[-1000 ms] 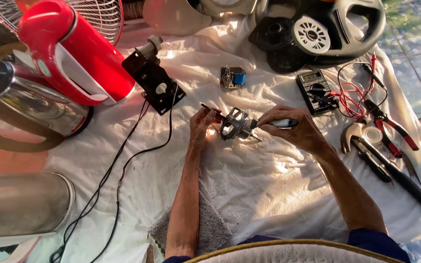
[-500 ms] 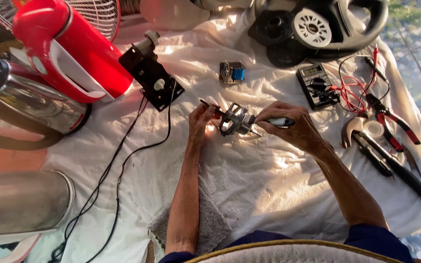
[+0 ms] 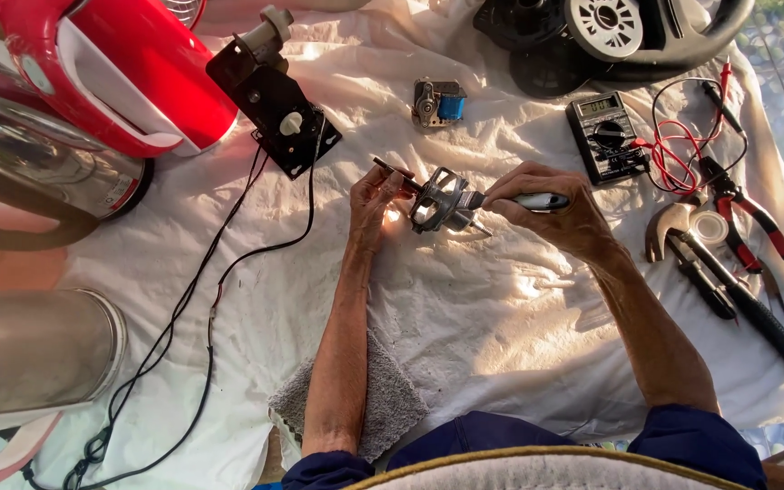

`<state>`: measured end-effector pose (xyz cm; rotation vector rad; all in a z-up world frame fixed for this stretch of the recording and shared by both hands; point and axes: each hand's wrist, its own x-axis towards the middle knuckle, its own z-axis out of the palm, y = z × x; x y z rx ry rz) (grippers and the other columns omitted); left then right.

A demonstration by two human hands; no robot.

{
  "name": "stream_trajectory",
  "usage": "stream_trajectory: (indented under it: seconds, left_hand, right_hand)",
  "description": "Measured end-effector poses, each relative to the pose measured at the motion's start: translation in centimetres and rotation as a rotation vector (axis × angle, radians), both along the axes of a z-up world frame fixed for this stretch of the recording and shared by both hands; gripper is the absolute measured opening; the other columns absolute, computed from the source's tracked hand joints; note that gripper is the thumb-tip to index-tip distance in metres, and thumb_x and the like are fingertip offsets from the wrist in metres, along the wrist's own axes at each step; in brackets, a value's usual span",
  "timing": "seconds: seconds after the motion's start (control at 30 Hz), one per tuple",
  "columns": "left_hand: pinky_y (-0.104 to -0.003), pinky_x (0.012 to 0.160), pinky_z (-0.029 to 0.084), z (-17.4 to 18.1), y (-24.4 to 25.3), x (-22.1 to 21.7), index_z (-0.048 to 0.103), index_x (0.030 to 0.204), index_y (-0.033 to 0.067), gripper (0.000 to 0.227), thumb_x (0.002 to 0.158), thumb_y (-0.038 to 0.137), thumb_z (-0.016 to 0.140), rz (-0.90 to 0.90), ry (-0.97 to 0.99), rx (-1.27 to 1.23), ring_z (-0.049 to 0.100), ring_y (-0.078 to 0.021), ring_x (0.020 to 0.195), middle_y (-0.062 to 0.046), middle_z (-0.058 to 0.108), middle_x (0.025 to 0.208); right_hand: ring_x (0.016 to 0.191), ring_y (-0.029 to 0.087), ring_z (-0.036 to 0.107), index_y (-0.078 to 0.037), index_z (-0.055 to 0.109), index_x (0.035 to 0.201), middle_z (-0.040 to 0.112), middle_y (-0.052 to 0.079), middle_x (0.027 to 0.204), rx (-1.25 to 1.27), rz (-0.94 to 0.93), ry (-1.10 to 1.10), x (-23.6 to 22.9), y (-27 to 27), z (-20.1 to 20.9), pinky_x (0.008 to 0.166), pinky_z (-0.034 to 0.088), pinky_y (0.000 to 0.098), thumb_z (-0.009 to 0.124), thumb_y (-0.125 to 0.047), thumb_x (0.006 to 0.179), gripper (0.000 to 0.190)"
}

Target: Cleaning and inspecting a small electric motor component using a brush and a marking tool on a workshop table.

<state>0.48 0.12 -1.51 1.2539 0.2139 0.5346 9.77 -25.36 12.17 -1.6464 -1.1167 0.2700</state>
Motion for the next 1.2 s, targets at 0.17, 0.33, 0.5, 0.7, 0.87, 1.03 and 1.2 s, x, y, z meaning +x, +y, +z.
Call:
stream_trajectory:
  seconds: [0.17, 0.33, 0.5, 0.7, 0.87, 1.03, 1.2]
  left_hand:
    - [-0.029, 0.08, 0.06, 0.4, -0.2, 0.0, 0.075, 0.104, 0.0046, 0.03, 0.097, 0.034, 0.073, 0.004, -0.015, -0.002, 0.073, -0.0161, 0.079, -0.011, 0.075, 0.082]
    - [-0.028, 0.08, 0.059, 0.5, -0.2, -0.1, 0.076, 0.104, 0.0052, 0.029, 0.098, 0.033, 0.072, -0.001, -0.01, 0.009, 0.073, -0.0156, 0.08, -0.011, 0.075, 0.082]
    - [-0.028, 0.08, 0.059, 0.7, -0.2, -0.2, 0.076, 0.103, 0.0053, 0.03, 0.097, 0.035, 0.073, -0.007, -0.012, 0.002, 0.073, -0.0154, 0.08, -0.011, 0.075, 0.081]
    - [-0.029, 0.081, 0.059, 0.6, -0.1, -0.1, 0.075, 0.103, 0.005, 0.031, 0.097, 0.036, 0.072, -0.005, 0.005, 0.017, 0.073, -0.0164, 0.08, -0.012, 0.075, 0.081]
    - [-0.029, 0.081, 0.06, 0.3, -0.2, -0.1, 0.075, 0.104, 0.0048, 0.03, 0.098, 0.034, 0.072, -0.005, 0.014, 0.019, 0.073, -0.0164, 0.08, -0.012, 0.075, 0.082]
    - [-0.031, 0.081, 0.06, -1.0, 0.4, 0.4, 0.072, 0.105, 0.0039, 0.027, 0.097, 0.029, 0.075, -0.003, -0.006, 0.08, 0.073, -0.0175, 0.082, -0.012, 0.075, 0.085]
    - [-0.03, 0.075, 0.061, -1.7, 0.5, 0.6, 0.071, 0.096, 0.0062, 0.022, 0.093, 0.026, 0.08, 0.014, -0.03, 0.065, 0.072, -0.0164, 0.075, -0.01, 0.073, 0.079]
  right_hand:
    - [0.093, 0.017, 0.071, -0.009, 0.08, 0.096, 0.077, 0.011, 0.099, -0.018, 0.043, 0.022, 0.4, -0.1, 0.2, 0.083, 0.053, 0.0339, 0.077, -0.008, 0.094, 0.004]
    - [0.092, 0.016, 0.07, -0.009, 0.081, 0.097, 0.077, 0.011, 0.099, -0.011, 0.058, 0.03, 0.0, 0.3, -0.2, 0.083, 0.051, 0.0327, 0.077, -0.007, 0.093, 0.006]
    - [0.093, 0.02, 0.072, -0.006, 0.08, 0.097, 0.077, 0.013, 0.1, 0.027, 0.032, 0.023, -0.5, 0.4, -0.4, 0.082, 0.052, 0.0339, 0.076, -0.005, 0.093, 0.005]
    - [0.082, 0.019, 0.071, -0.007, 0.078, 0.082, 0.074, 0.01, 0.085, 0.084, -0.012, -0.073, 2.5, -2.5, -1.5, 0.074, 0.055, 0.0298, 0.078, -0.012, 0.095, 0.014]
    - [0.075, 0.033, 0.07, 0.001, 0.07, 0.084, 0.07, 0.021, 0.08, -0.055, -0.081, -0.127, 1.4, -2.2, -1.9, 0.063, 0.055, 0.0392, 0.073, -0.001, 0.096, 0.013]
    - [0.083, 0.043, 0.073, -0.003, 0.068, 0.099, 0.07, 0.021, 0.091, -0.468, -0.004, -0.259, 2.1, -0.8, -8.6, 0.072, 0.056, 0.0526, 0.075, -0.016, 0.093, 0.016]
    - [0.084, 0.039, 0.073, -0.008, 0.068, 0.092, 0.07, 0.012, 0.088, -0.666, -0.045, -0.276, 2.1, 0.4, -11.3, 0.074, 0.056, 0.0509, 0.08, -0.027, 0.087, 0.023]
